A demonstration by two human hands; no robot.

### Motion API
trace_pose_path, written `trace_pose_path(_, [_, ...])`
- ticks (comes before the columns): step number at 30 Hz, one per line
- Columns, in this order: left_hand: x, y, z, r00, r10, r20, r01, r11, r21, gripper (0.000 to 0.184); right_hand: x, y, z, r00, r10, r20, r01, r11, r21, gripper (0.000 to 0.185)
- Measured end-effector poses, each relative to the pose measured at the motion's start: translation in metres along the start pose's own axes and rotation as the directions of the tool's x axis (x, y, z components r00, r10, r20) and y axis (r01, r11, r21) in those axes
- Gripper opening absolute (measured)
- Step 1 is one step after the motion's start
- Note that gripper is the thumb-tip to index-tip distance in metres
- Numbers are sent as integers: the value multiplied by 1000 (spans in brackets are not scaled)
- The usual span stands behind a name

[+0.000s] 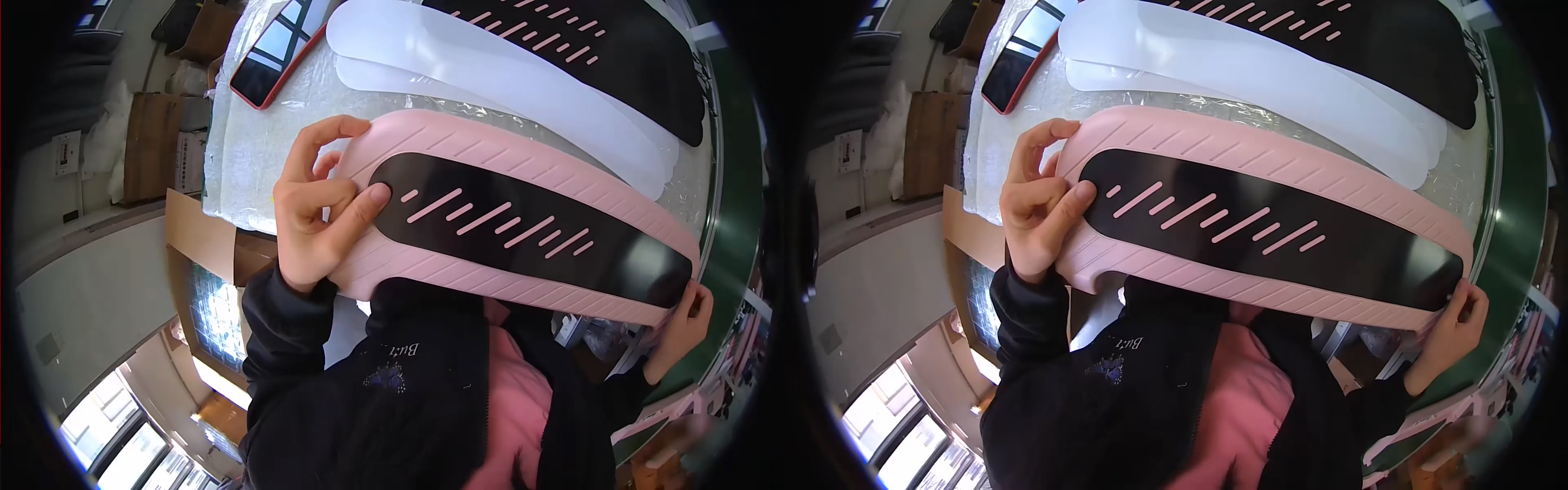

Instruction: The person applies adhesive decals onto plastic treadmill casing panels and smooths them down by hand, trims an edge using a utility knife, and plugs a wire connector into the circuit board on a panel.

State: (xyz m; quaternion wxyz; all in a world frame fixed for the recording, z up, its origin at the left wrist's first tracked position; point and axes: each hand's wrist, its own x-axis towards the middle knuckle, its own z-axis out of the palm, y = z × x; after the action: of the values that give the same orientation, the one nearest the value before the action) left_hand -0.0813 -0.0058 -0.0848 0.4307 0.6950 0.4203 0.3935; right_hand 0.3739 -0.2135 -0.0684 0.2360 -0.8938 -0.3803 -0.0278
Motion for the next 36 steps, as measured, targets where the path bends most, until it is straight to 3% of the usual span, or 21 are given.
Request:
trace_pose_path(2, [-2, -6, -6, 1000, 3, 19, -1, 995, -102, 37, -12, -40, 11, 960, -236, -151, 235, 972, -27, 24])
trace_pose_path(5, [-10, -9, -2, 1000, 1, -17, -5, 977, -214, 26, -28, -86, 20, 865, -491, 103, 481, 870, 106, 40])
trace_pose_path(6, [-9, -10, 3, 1000, 6, -9, -8, 969, -246, 26, -31, -108, 24, 783, -593, 185, 563, 804, 193, 46])
trace_pose_path(8, [-3, -7, 9, 996, -65, -54, 45, 946, -321, 18, -31, -138, 26, 592, -705, 390, 724, 678, 126, 57])
trace_pose_path(10, [-2, -9, 9, 993, -93, -66, 64, 934, -351, 17, -15, -165, 33, 411, -775, 480, 713, 601, 360, 69])
trace_pose_path(12, [-3, -14, 5, 997, -61, -36, 48, 955, -294, 26, 0, -199, 55, 170, -871, 460, 819, 385, 426, 83])
trace_pose_path(13, [-4, -15, 3, 999, -47, -22, 40, 965, -260, 30, 4, -210, 66, 173, -874, 454, 818, 384, 428, 83])
trace_pose_path(15, [-3, -15, 3, 998, -45, -35, 35, 968, -247, 30, 9, -222, 81, 24, -939, 342, 874, 186, 448, 88])
trace_pose_path(19, [-4, -12, 6, 994, -71, -85, 49, 969, -241, 28, 0, -212, 68, -120, -904, 411, 883, 92, 460, 89])
trace_pose_path(23, [-5, -10, 8, 991, -90, -98, 65, 970, -236, 26, -16, -191, 48, -194, -864, 464, 829, 109, 549, 82])
trace_pose_path(28, [-5, -10, 7, 989, -87, -122, 57, 971, -231, 28, -14, -162, 20, -237, -830, 505, 701, 213, 680, 74])
trace_pose_path(30, [-4, -11, 8, 990, -78, -118, 48, 971, -234, 29, -5, -150, 13, -181, -812, 555, 200, 522, 829, 73])
trace_pose_path(31, [-4, -13, 7, 991, -65, -114, 37, 972, -231, 29, -2, -146, 12, -162, -797, 582, -94, 600, 795, 76])
trace_pose_path(32, [-4, -14, 7, 993, -52, -110, 26, 974, -224, 29, -4, -151, 17, -150, -798, 584, -91, 599, 795, 76])
trace_pose_path(33, [-4, -14, 7, 994, -39, -103, 16, 977, -214, 29, -10, -163, 28, 140, -837, 530, 324, 544, 774, 74])
trace_pose_path(34, [-4, -14, 6, 995, -28, -92, 9, 977, -211, 29, -14, -170, 37, 366, -866, 340, 674, 499, 544, 72])
trace_pose_path(36, [-6, -15, 6, 994, -23, -103, 4, 984, -179, 29, -17, -169, 46, 365, -865, 344, 728, 496, 474, 69])
